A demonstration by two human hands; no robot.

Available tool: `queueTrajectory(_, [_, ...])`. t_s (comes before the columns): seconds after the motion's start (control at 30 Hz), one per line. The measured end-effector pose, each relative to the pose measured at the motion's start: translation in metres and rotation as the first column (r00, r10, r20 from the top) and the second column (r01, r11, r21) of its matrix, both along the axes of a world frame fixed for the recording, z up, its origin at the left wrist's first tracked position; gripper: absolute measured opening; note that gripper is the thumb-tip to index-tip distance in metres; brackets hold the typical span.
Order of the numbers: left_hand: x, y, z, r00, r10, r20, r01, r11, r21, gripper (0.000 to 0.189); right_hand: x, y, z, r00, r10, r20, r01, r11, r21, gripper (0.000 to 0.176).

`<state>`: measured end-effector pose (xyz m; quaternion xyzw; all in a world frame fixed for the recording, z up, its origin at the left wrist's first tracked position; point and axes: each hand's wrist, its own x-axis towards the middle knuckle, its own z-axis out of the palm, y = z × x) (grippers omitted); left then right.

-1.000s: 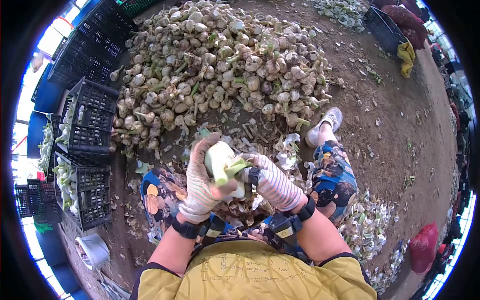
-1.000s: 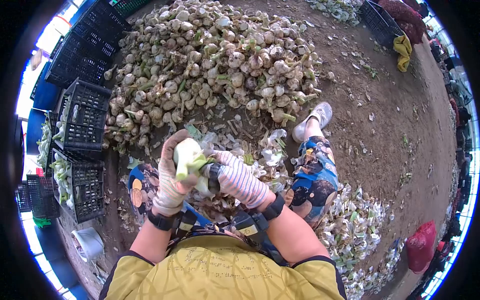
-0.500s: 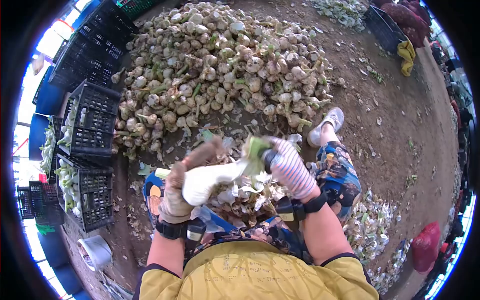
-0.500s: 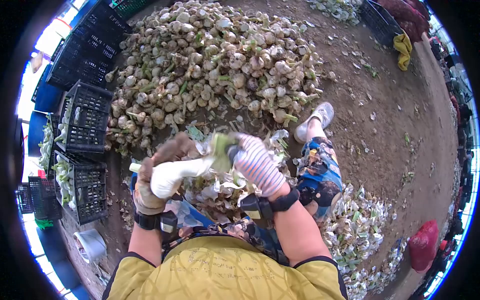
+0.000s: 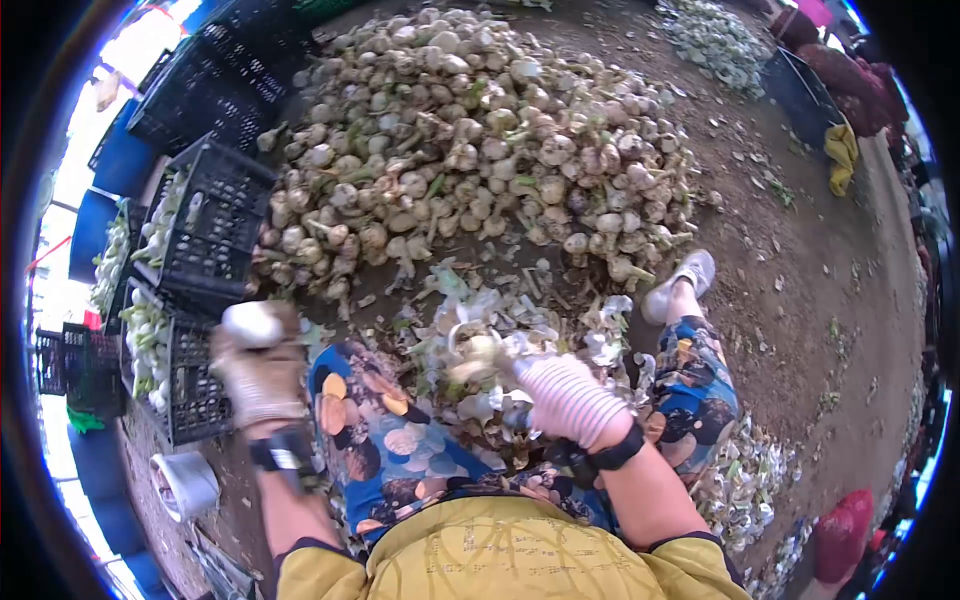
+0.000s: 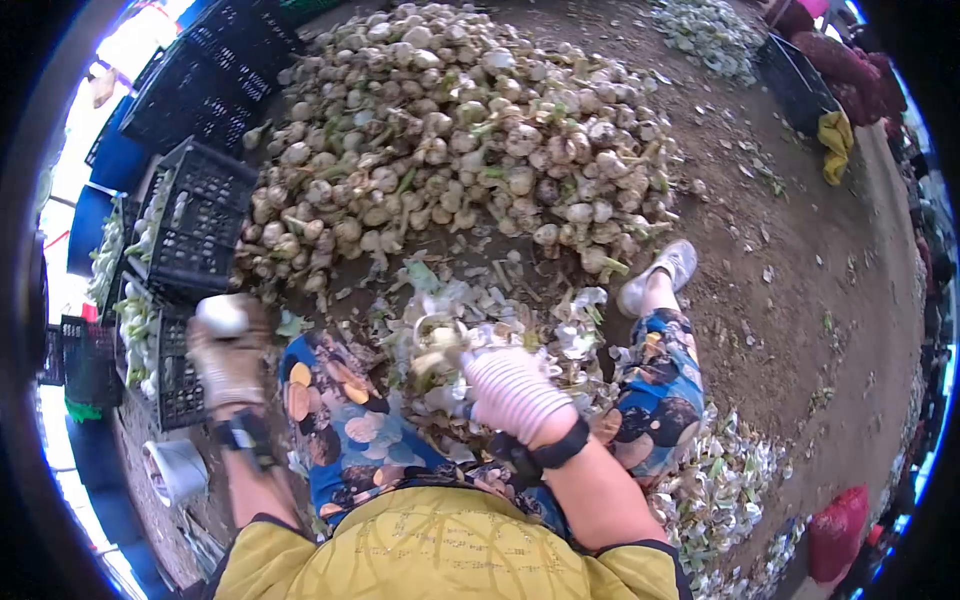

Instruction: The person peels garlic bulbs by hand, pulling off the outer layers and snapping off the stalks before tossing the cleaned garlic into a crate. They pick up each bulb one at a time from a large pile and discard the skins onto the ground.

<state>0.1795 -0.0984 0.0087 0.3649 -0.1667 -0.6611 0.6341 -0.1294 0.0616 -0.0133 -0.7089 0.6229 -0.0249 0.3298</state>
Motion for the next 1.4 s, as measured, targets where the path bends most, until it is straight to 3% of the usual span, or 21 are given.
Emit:
queueTrajectory(0.07, [0.081,-0.039,0.013,0.957,0.288,-0.048,-0.289,0.916,-0.278,0.039,-0.001,0.004,0.005,0.998,0.059,0.007,-0.059,0.998,0.026,0.057])
queueTrajectory(0.17, [0.118,-0.081,0.041,0.859,0.483,-0.17,-0.512,0.802,-0.307,0.038,-0.003,0.005,0.014,0.996,0.018,0.089,-0.001,0.98,-0.197,0.054])
queueTrajectory(0.23, [0.119,-0.121,0.009,0.946,0.09,0.312,0.022,0.941,-0.338,0.039,-0.008,0.004,0.028,0.992,0.033,0.125,0.018,0.922,-0.386,0.055])
queueTrajectory(0.27, [0.009,-0.105,0.025,0.878,0.023,0.477,0.105,0.965,-0.239,0.044,-0.011,0.004,0.031,0.991,0.039,0.131,0.016,0.919,-0.393,0.053])
queueTrajectory(0.3, [-0.052,-0.098,0.013,0.595,0.044,0.802,0.276,0.927,-0.256,0.036,-0.015,0.005,0.033,0.987,0.021,0.157,0.039,0.928,-0.37,0.052])
queueTrajectory(0.33, [-0.109,-0.097,-0.003,0.381,0.184,0.906,0.461,0.812,-0.358,0.024,-0.02,0.006,0.034,0.983,0.004,0.182,0.06,0.937,-0.345,0.052])
queueTrajectory(0.37, [-0.151,-0.109,-0.03,0.5,-0.16,0.851,0.539,0.827,-0.16,0.023,-0.025,0.008,0.037,0.985,-0.033,0.17,0.09,0.937,-0.339,0.051])
queueTrajectory(0.43, [-0.248,-0.119,-0.084,0.389,-0.359,0.848,0.752,0.656,-0.067,0.027,-0.036,0.01,0.035,0.981,-0.076,0.18,0.119,0.963,-0.241,0.052])
queueTrajectory(0.47, [-0.29,-0.118,-0.092,0.091,-0.221,0.971,0.798,0.6,0.061,0.038,-0.041,0.011,0.034,0.97,-0.096,0.224,0.141,0.971,-0.191,0.052])
queueTrajectory(0.53, [-0.36,-0.115,-0.108,-0.17,0.138,0.976,0.824,0.563,0.064,0.052,-0.049,0.012,0.04,0.954,-0.106,0.279,0.176,0.955,-0.239,0.049])
queueTrajectory(0.6, [-0.411,-0.109,-0.104,-0.448,-0.03,0.893,0.706,0.602,0.374,0.064,-0.056,0.013,0.049,0.939,-0.078,0.336,0.185,0.936,-0.299,0.048])
queueTrajectory(0.67, [-0.422,-0.117,-0.137,-0.276,0.127,0.953,0.77,0.623,0.14,0.066,-0.056,0.015,0.053,0.909,-0.131,0.396,0.277,0.9,-0.337,0.037])
queueTrajectory(0.77, [-0.404,-0.122,-0.169,0.022,0.088,0.996,0.79,0.609,-0.071,0.054,-0.06,0.018,0.052,0.899,-0.171,0.404,0.329,0.871,-0.364,0.034])
queueTrajectory(0.83, [-0.369,-0.098,-0.166,0.426,-0.532,0.732,0.778,0.628,0.004,0.036,-0.063,0.017,0.05,0.856,-0.222,0.467,0.419,0.828,-0.373,0.028])
queueTrajectory(0.9, [-0.329,-0.056,-0.121,0.492,-0.667,0.56,0.786,0.617,0.045,0.034,-0.065,0.016,0.054,0.822,-0.259,0.508,0.481,0.794,-0.372,0.025])
queueTrajectory(1.07, [-0.243,0.026,-0.023,0.497,-0.659,0.564,0.847,0.511,-0.149,0.056,-0.06,0.007,0.056,0.438,-0.39,0.81,0.766,0.633,-0.11,0.027])
queueTrajectory(1.13, [-0.225,0.045,-0.004,0.481,-0.499,0.721,0.854,0.453,-0.256,0.065,-0.057,0.009,0.052,0.284,-0.515,0.809,0.704,0.685,0.189,0.037])
queueTrajectory(1.17, [-0.217,0.051,0.0,0.427,-0.33,0.842,0.875,0.384,-0.294,0.066,-0.051,0.004,0.048,0.187,-0.404,0.895,0.712,0.684,0.16,0.043])
queueTrajectory(1.2, [-0.213,0.06,0.012,0.378,-0.161,0.912,0.884,0.355,-0.304,0.065,-0.047,0.005,0.035,0.048,-0.453,0.89,0.582,0.737,0.344,0.046])
queueTrajectory(1.27, [-0.209,0.069,0.024,0.356,0.096,0.929,0.896,0.248,-0.369,0.062,-0.039,0.007,0.042,-0.094,-0.379,0.921,0.53,0.763,0.368,0.042])
queueTrajectory(1.4, [-0.202,0.088,0.032,0.343,0.249,0.906,0.868,0.284,-0.407,0.058,-0.029,0.015,0.042,-0.142,-0.34,0.93,0.486,0.794,0.365,0.032])
